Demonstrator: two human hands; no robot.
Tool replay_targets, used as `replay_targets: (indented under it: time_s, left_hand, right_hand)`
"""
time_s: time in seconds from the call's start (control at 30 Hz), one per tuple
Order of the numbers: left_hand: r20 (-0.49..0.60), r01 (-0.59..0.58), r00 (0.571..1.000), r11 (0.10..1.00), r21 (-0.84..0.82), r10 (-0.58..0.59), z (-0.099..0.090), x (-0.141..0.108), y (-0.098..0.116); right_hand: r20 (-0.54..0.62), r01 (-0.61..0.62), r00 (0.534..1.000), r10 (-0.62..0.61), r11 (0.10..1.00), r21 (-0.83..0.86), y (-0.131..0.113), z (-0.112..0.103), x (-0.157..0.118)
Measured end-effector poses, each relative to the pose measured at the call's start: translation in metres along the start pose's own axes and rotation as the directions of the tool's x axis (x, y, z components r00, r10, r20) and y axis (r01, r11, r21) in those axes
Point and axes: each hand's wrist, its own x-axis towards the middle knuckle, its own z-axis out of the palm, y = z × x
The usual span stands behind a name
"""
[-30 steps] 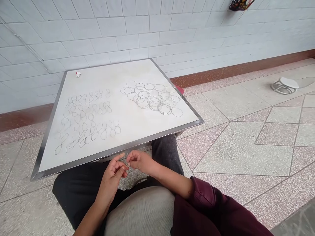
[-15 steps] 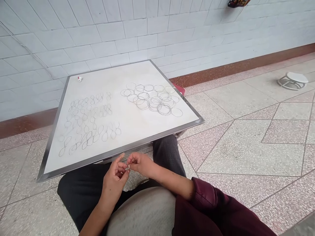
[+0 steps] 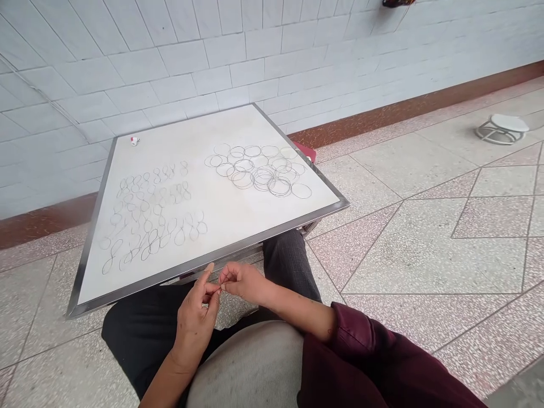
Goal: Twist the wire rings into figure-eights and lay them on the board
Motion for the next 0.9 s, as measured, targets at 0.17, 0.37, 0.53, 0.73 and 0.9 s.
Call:
replay_targets:
  time_s: [0.17, 0.37, 0.53, 0.73, 0.9]
  left_hand:
    - [-0.002, -0.018, 1.000, 1.000, 0.004, 0.018, 0.001, 0.001, -0.002]
    - [-0.084, 0.080, 0.992, 0.989, -0.125, -0.091, 0.006, -0.001, -0.007]
    - [-0.110, 0.108, 0.984, 0.963, -0.247, -0.139, 0.006, -0.002, -0.006]
    - [-0.122, 0.111, 0.982, 0.967, -0.229, -0.142, 0.004, 0.000, 0.001]
    - [-0.129, 0.100, 0.983, 0.974, -0.202, -0.128, 0.003, 0.000, 0.000]
  right_hand:
    - [0.009, 0.032, 0.999, -0.032, 0.999, -0.021, -0.001, 0.001, -0.001]
    - [0.007, -0.010, 1.000, 0.009, 0.995, 0.096, -0.003, 0.004, 0.001]
    - [0.013, -0.018, 1.000, 0.016, 0.983, 0.184, -0.004, 0.006, 0.000]
    - [-0.013, 0.006, 1.000, -0.004, 0.984, 0.177, -0.005, 0.009, 0.000]
    - [-0.033, 0.057, 0.998, -0.052, 0.985, 0.161, -0.006, 0.011, 0.000]
